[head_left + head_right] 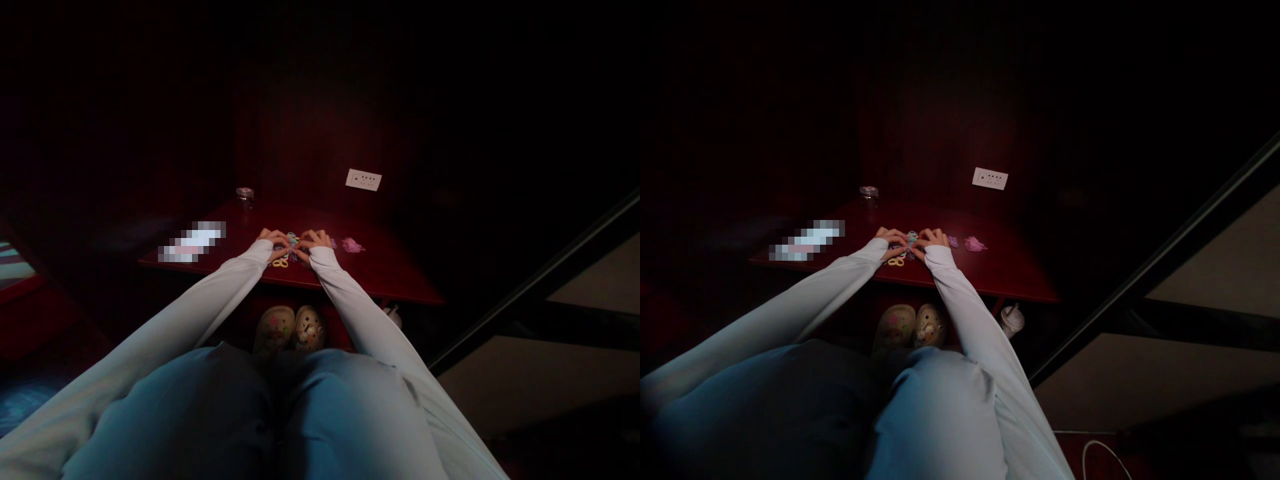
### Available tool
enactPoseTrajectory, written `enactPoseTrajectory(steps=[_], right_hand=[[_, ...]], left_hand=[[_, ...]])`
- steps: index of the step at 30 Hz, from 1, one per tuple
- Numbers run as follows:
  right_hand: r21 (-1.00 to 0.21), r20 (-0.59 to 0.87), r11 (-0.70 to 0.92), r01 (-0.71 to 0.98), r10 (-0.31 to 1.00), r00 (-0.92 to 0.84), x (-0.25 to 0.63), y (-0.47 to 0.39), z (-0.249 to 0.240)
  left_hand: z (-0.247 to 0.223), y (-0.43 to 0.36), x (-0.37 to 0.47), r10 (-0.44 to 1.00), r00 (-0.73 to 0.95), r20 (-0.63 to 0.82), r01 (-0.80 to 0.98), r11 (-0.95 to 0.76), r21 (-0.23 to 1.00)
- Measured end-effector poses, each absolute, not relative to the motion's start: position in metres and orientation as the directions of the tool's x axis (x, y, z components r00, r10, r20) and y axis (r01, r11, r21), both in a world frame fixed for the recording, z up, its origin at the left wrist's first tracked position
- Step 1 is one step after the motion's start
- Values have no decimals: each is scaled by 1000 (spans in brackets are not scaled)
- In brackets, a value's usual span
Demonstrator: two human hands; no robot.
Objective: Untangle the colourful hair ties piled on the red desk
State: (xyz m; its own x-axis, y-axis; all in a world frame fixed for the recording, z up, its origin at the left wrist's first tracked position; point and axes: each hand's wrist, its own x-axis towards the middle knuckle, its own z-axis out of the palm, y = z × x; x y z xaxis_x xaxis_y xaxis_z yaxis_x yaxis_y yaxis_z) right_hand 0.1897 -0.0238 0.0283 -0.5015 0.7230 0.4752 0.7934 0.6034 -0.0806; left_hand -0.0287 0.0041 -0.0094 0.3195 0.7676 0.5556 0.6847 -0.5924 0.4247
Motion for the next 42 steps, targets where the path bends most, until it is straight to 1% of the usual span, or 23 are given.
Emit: enactPoseTrajectory(steps=[18,21,23,26,31,33,38,42], right_hand=[[-157,514,582,798,738,-437,190,-31,32],[-178,542,569,803,738,-403,191,-29,33],[-221,580,525,822,748,-322,197,-25,33],[-323,630,385,865,769,-108,218,-16,32],[-464,636,184,867,750,182,261,1,26],[-466,622,154,871,758,198,270,6,22],[-384,592,175,906,800,97,273,11,17],[-391,575,126,912,807,135,271,9,17]], left_hand=[[-8,-1,-24,747,257,613,676,-593,438],[-9,-1,-22,743,237,626,679,-588,440],[-10,0,-20,740,206,640,691,-573,441],[-12,1,-17,741,176,648,703,-555,444],[-12,0,-18,749,181,637,696,-555,455],[-12,-1,-20,751,191,632,694,-559,454],[-11,-2,-19,750,198,630,700,-559,445],[-11,-1,-17,775,180,606,720,-524,456]])
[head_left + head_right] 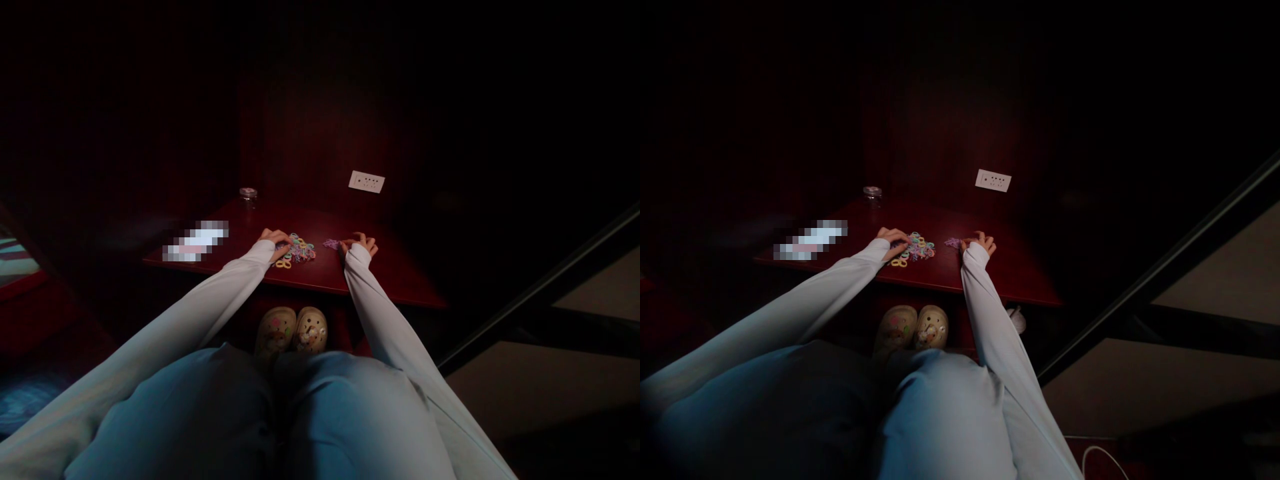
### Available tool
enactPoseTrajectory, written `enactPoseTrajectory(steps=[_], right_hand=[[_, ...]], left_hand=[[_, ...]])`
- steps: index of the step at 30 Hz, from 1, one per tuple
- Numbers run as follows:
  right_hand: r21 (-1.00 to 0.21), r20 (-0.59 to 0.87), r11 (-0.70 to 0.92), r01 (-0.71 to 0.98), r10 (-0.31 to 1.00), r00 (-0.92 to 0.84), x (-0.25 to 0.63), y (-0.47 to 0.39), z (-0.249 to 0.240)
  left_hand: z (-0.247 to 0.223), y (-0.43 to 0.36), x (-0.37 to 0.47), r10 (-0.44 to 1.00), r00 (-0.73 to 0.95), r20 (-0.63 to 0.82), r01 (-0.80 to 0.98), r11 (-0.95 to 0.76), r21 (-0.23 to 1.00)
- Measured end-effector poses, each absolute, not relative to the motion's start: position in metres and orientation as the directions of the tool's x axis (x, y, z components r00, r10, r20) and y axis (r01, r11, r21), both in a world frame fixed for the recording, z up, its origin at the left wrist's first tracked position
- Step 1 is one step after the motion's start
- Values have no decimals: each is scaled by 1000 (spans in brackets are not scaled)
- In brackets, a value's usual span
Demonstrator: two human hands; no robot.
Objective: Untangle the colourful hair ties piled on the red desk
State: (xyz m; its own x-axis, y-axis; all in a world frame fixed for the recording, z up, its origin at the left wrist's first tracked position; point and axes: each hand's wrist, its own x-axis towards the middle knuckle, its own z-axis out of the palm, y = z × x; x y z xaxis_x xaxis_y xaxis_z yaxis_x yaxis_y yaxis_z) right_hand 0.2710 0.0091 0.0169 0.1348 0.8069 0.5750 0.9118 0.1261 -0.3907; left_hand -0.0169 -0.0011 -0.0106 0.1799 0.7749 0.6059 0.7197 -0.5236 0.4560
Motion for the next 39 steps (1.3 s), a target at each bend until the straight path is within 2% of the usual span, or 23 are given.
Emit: enactPoseTrajectory(steps=[10,15,21,27,34,37,39], right_hand=[[-471,579,55,880,772,262,269,4,22],[-491,538,-51,870,767,349,265,2,22],[-380,557,16,925,802,216,261,0,21],[-411,591,44,911,773,229,262,3,18],[-388,633,151,909,760,144,262,6,16],[-322,682,228,919,729,58,255,-2,21],[-239,677,325,915,731,-83,246,-11,25]], left_hand=[[-21,8,-19,748,160,644,695,-549,464],[-22,11,-20,738,168,653,684,-564,462],[-21,10,-19,735,165,658,683,-566,461],[-18,6,-19,751,161,641,695,-547,466],[-15,5,-17,771,135,622,711,-513,481],[-16,6,-19,756,133,640,698,-530,481],[-17,6,-19,745,137,653,688,-546,478]])
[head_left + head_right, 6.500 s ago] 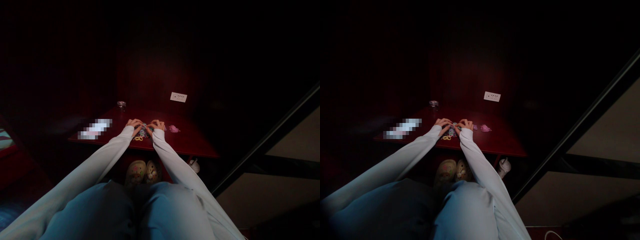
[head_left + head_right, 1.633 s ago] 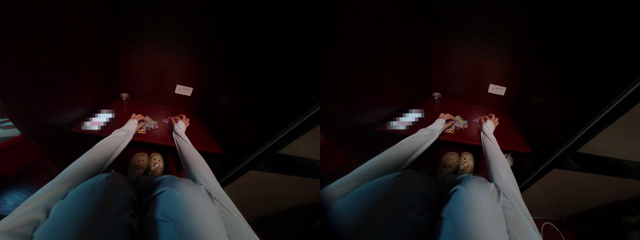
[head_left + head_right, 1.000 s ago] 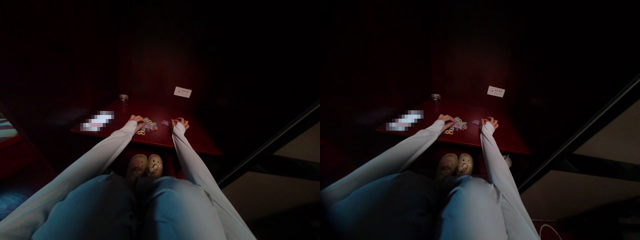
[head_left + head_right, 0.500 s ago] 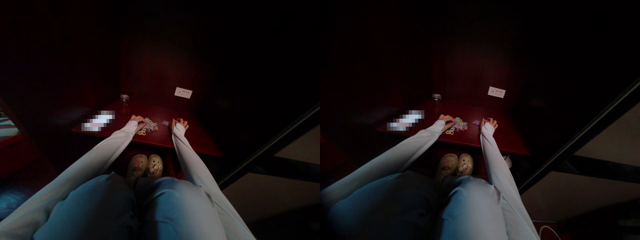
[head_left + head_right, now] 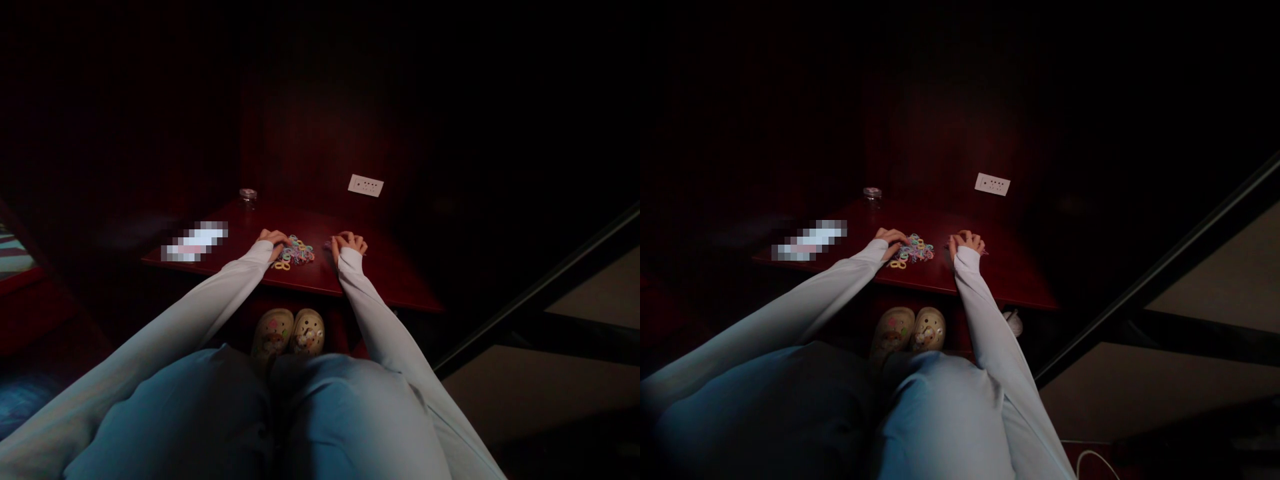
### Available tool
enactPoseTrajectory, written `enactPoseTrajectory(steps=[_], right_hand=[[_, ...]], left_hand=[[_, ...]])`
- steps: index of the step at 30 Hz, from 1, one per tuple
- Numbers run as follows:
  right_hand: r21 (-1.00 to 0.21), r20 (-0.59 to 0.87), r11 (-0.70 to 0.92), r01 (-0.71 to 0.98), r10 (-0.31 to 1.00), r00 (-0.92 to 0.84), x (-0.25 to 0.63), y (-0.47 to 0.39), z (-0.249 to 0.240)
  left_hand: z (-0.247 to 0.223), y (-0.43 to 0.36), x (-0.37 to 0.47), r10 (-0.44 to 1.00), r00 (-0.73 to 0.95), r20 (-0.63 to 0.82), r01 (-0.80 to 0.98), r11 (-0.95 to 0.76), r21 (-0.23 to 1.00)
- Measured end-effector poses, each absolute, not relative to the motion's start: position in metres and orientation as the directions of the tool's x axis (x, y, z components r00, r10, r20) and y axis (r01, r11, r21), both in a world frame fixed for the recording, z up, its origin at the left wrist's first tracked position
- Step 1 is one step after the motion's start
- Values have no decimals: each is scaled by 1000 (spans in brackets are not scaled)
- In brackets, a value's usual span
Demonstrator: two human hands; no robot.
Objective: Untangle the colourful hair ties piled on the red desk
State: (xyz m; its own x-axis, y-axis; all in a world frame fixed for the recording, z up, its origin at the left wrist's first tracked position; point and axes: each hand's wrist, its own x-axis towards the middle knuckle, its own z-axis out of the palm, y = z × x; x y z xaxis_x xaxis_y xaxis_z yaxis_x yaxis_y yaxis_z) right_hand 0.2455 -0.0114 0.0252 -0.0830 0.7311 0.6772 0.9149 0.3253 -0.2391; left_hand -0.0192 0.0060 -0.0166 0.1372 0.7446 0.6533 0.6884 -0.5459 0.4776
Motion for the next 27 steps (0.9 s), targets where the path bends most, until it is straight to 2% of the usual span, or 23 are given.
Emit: enactPoseTrajectory(steps=[4,8,14,18,27], right_hand=[[-146,576,549,823,724,-380,219,-32,33],[-162,506,629,760,715,-483,202,-41,35],[-215,494,601,770,747,-445,200,-30,27],[-226,483,591,774,758,-438,200,-29,27],[-214,433,590,779,772,-466,199,-42,35]], left_hand=[[-16,4,-17,734,146,664,681,-561,470],[-13,0,-14,752,171,637,693,-551,465],[-12,-6,-14,753,256,607,700,-577,421],[-15,-2,-12,774,225,592,737,-533,416],[-21,5,-13,738,234,633,724,-567,393]])
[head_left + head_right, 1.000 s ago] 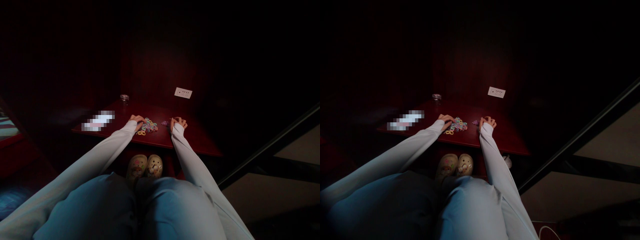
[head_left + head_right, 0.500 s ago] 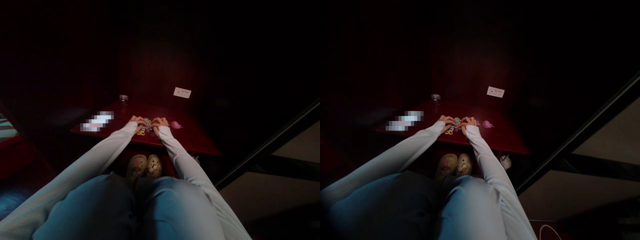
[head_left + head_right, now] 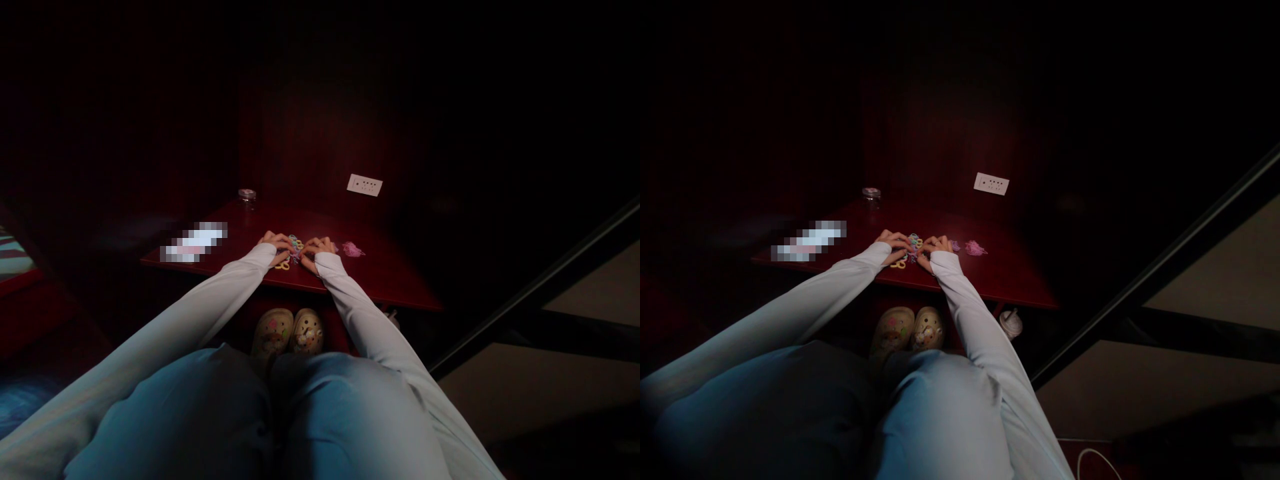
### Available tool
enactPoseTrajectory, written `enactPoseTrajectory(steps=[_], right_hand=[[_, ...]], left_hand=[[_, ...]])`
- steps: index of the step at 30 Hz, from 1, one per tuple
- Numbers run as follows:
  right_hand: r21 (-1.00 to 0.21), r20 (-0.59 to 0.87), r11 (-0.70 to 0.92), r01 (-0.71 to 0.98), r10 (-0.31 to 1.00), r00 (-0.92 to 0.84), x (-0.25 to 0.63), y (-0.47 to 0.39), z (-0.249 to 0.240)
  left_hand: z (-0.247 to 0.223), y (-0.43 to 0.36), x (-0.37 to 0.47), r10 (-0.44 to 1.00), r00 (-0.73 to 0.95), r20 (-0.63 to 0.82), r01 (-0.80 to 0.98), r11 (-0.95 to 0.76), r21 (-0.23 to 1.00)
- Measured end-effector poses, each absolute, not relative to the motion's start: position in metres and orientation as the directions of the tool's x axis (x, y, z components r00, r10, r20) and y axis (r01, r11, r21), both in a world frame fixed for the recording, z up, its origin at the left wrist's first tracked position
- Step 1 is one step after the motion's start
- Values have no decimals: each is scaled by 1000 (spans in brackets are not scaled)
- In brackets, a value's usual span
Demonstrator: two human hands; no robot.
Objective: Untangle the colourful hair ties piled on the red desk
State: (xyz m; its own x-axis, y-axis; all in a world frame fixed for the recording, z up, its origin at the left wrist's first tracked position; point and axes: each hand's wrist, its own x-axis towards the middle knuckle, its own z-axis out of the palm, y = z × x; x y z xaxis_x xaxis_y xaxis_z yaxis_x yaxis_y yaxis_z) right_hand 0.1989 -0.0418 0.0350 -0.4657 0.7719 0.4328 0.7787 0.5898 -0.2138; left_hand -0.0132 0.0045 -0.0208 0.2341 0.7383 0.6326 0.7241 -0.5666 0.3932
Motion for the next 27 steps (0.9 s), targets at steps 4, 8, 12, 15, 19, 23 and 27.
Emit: enactPoseTrajectory(steps=[4,8,12,15,19,23,27], right_hand=[[-212,419,592,778,774,-475,200,-38,31],[-228,411,595,771,777,-477,200,-33,29],[-248,408,591,767,782,-471,200,-34,30],[-258,400,580,772,792,-461,200,-34,31],[-259,402,586,768,788,-466,199,-32,30],[-251,420,599,761,775,-472,198,-29,27],[-251,419,601,759,774,-474,198,-28,27]], left_hand=[[-19,4,-15,746,259,613,719,-573,394],[-17,5,-16,769,277,576,725,-561,401],[-19,8,-17,750,271,603,713,-578,398],[-21,10,-17,736,263,624,708,-587,393],[-20,9,-18,740,268,616,704,-587,399],[-17,7,-18,750,283,597,705,-585,401],[-15,5,-18,739,290,608,706,-594,386]])
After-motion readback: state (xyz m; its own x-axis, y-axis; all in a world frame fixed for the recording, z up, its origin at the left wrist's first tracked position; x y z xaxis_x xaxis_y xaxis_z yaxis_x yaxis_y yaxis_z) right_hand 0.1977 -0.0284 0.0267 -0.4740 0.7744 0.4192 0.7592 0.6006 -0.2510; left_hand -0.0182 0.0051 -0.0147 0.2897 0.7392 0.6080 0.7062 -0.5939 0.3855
